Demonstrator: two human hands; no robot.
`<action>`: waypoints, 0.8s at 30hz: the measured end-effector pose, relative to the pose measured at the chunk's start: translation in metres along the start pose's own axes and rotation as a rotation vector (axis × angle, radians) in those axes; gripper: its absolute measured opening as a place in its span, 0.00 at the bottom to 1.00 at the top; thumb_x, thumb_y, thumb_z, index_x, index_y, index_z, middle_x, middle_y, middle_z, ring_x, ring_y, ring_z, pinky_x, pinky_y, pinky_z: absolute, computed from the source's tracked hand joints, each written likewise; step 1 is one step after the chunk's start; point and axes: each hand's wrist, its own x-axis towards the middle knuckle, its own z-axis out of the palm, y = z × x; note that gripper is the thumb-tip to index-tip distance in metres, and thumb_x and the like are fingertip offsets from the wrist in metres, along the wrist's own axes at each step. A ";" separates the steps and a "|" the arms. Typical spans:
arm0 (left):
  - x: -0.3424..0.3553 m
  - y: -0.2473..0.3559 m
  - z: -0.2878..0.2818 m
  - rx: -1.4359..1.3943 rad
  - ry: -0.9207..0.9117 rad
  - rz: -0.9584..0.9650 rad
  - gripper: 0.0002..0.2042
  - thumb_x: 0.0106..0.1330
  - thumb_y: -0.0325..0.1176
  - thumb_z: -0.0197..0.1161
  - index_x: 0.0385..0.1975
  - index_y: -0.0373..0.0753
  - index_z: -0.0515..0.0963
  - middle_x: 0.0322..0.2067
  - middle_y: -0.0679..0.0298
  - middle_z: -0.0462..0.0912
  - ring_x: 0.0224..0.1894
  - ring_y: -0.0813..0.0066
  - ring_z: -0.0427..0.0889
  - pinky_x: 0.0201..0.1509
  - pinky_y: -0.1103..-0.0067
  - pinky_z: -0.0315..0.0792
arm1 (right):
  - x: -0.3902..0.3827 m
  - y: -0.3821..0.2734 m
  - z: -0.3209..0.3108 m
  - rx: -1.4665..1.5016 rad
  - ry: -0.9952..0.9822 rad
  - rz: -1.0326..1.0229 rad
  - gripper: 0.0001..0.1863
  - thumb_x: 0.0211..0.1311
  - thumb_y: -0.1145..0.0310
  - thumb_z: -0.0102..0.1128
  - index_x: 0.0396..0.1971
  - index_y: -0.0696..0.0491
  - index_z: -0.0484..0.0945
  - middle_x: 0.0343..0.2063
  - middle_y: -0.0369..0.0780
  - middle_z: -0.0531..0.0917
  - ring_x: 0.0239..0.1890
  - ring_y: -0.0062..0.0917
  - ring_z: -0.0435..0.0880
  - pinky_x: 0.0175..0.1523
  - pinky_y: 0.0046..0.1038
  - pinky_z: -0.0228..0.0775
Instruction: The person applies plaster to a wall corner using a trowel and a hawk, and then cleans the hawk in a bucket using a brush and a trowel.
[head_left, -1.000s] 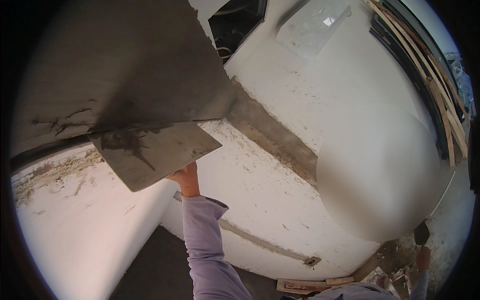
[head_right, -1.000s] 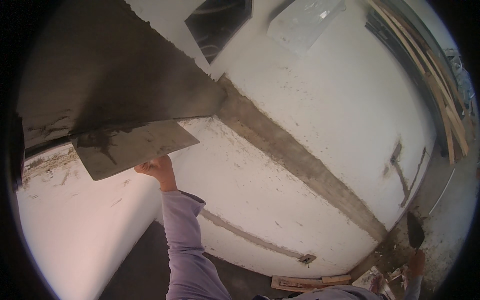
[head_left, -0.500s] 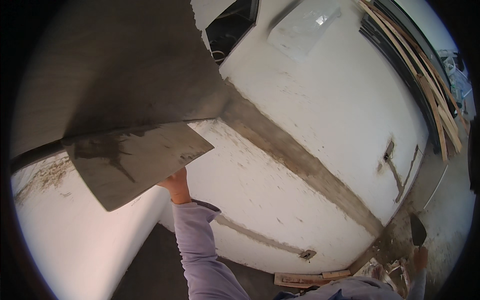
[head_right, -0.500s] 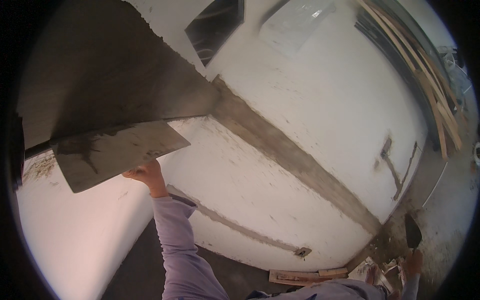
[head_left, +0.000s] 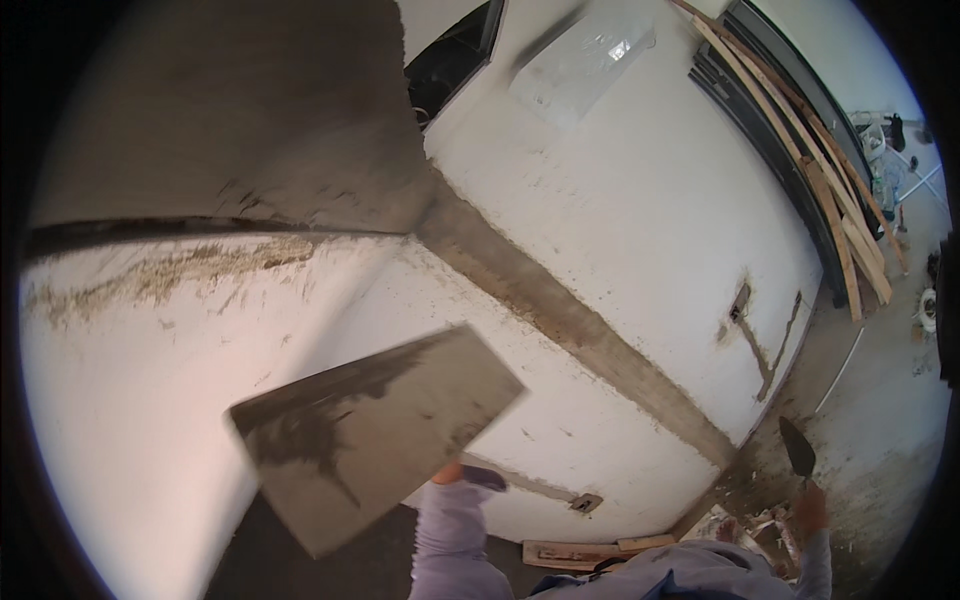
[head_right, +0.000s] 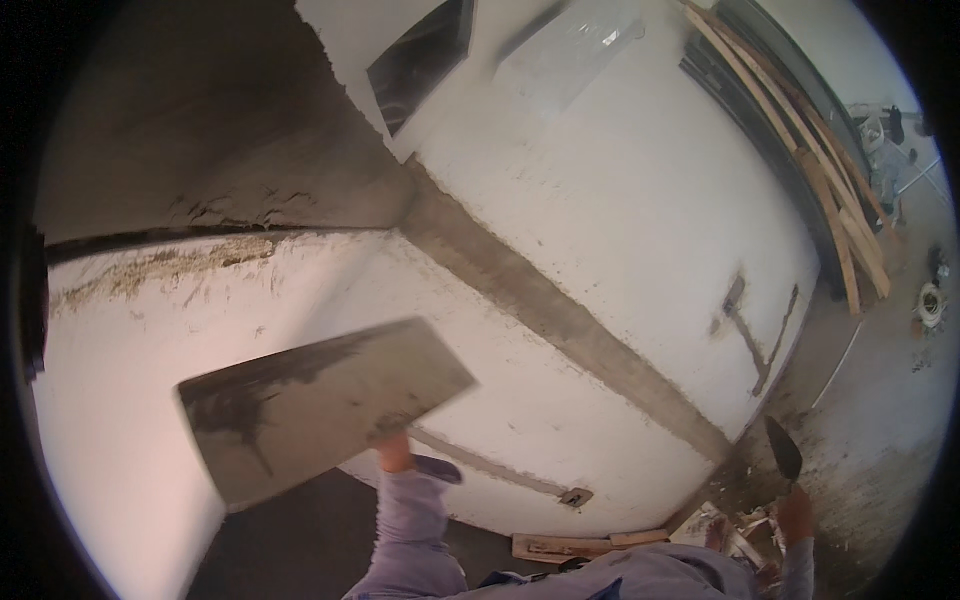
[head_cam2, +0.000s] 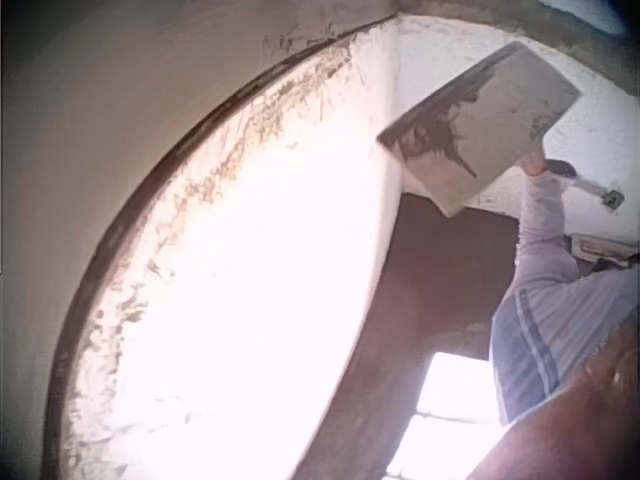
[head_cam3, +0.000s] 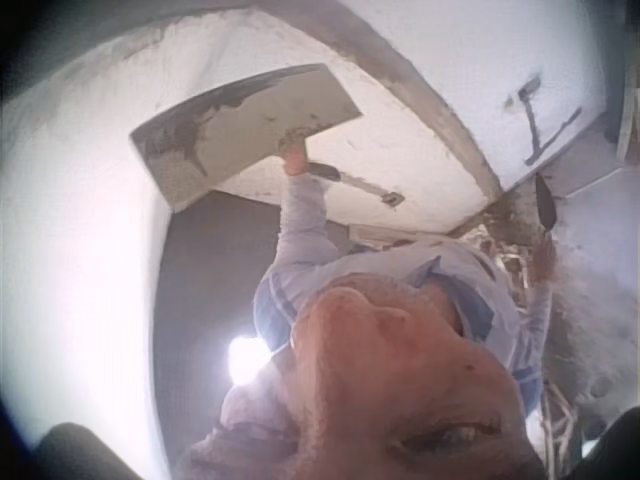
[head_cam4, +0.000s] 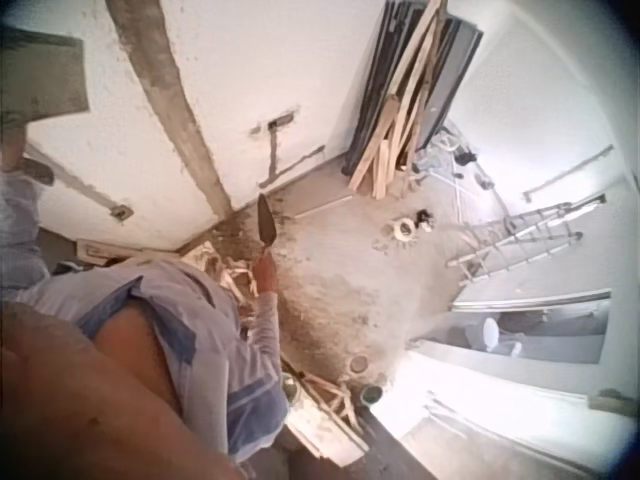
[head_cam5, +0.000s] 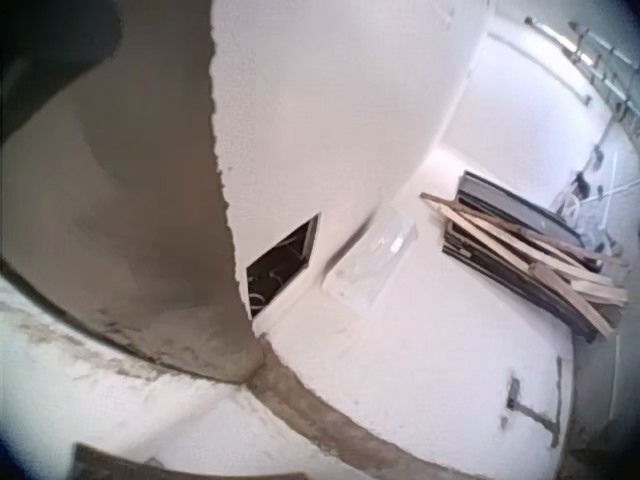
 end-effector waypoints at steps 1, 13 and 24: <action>-0.023 -0.004 -0.004 -0.065 -0.037 -0.133 0.19 0.68 0.42 0.51 0.55 0.40 0.64 0.50 0.62 0.73 0.50 0.69 0.72 0.53 0.71 0.71 | 0.003 -0.045 -0.036 0.064 -0.091 -0.059 0.23 0.59 0.65 0.53 0.51 0.64 0.69 0.39 0.56 0.78 0.43 0.52 0.75 0.48 0.46 0.67; -0.114 -0.046 0.087 -0.764 -0.198 -0.848 0.23 0.71 0.45 0.50 0.61 0.43 0.62 0.58 0.61 0.69 0.59 0.65 0.70 0.61 0.67 0.69 | 0.000 -0.323 -0.246 0.204 0.283 -0.683 0.13 0.55 0.70 0.62 0.35 0.60 0.70 0.28 0.49 0.75 0.25 0.47 0.75 0.28 0.38 0.66; -0.161 -0.079 0.118 -1.039 -0.226 -0.910 0.22 0.72 0.45 0.48 0.61 0.43 0.63 0.58 0.59 0.71 0.57 0.63 0.73 0.61 0.67 0.70 | -0.037 -0.353 -0.250 -0.307 0.184 -0.743 0.17 0.53 0.64 0.65 0.38 0.57 0.72 0.28 0.40 0.75 0.27 0.34 0.80 0.27 0.32 0.71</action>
